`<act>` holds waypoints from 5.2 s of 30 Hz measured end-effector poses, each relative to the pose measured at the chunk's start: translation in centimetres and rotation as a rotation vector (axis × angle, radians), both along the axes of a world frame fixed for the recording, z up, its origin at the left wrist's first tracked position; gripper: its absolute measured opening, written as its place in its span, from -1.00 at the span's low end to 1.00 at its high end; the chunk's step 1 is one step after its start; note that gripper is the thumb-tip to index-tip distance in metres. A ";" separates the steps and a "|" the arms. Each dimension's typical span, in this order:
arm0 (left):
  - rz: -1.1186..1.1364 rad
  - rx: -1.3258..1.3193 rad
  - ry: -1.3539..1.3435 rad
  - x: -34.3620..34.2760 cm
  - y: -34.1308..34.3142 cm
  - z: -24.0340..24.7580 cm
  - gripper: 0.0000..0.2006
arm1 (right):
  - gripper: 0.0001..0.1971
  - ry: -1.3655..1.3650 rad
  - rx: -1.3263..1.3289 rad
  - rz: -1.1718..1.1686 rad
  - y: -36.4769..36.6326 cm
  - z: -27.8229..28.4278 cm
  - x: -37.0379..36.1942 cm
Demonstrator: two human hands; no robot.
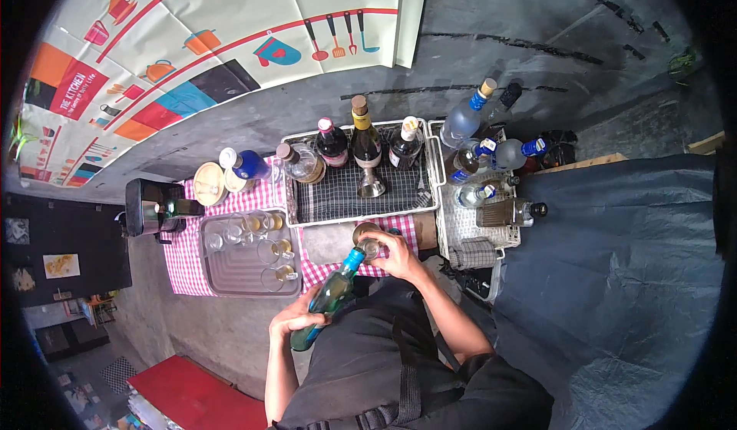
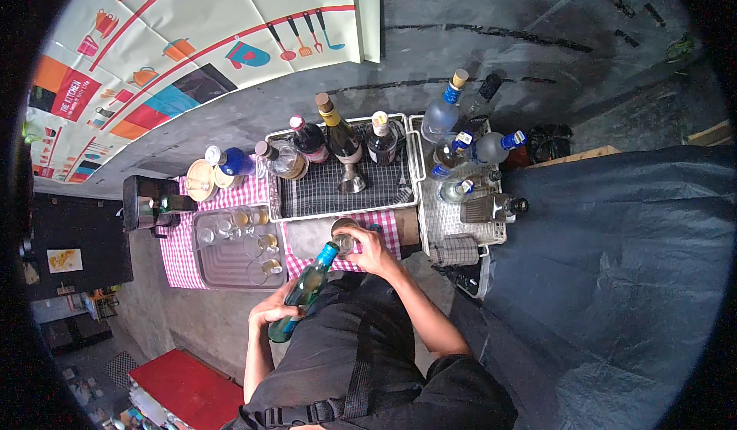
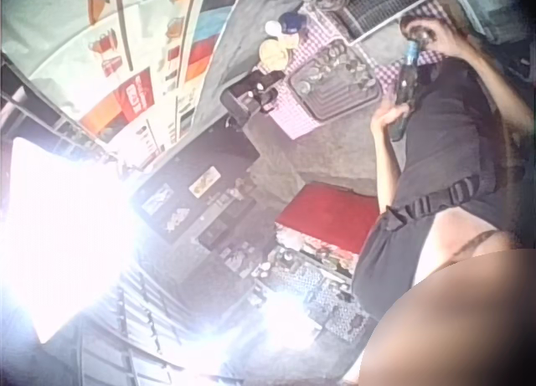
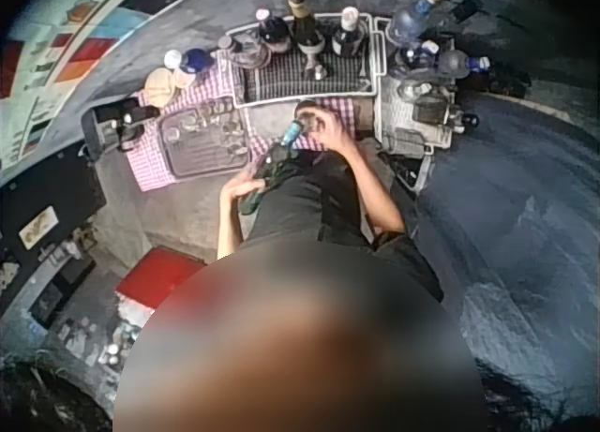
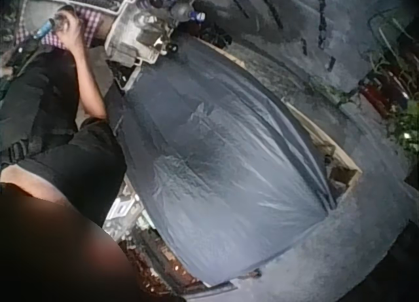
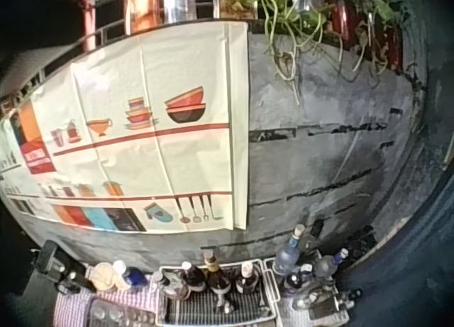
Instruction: The person shakes a metal shaker, pours the liquid into several small glasses on a tray, and then opens a bottle to pour another liquid into a jigger.
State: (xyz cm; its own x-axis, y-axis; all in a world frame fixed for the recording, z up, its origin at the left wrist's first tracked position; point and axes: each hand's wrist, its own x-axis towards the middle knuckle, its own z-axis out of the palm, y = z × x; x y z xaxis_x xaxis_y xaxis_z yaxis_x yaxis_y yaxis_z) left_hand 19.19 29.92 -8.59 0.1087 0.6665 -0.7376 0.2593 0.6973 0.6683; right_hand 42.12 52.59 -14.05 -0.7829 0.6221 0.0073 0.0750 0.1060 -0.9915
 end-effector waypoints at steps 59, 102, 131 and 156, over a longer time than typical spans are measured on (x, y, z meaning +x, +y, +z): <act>-0.034 -0.074 0.013 0.1 1.4 1.9 -0.01 | -0.41 -0.085 0.074 0.081 0.5 1.7 -0.6; 0.304 0.174 -0.186 1.0 -1.3 0.2 0.07 | -0.24 -0.411 0.445 0.044 1.1 1.7 -0.7; 0.481 0.233 -0.255 3.0 -0.3 1.6 0.31 | -0.45 -0.188 0.137 -0.197 8.3 0.2 -0.3; 0.509 0.355 -0.148 3.2 -2.7 0.6 0.23 | -0.83 -0.403 0.316 -0.450 5.7 -0.3 0.2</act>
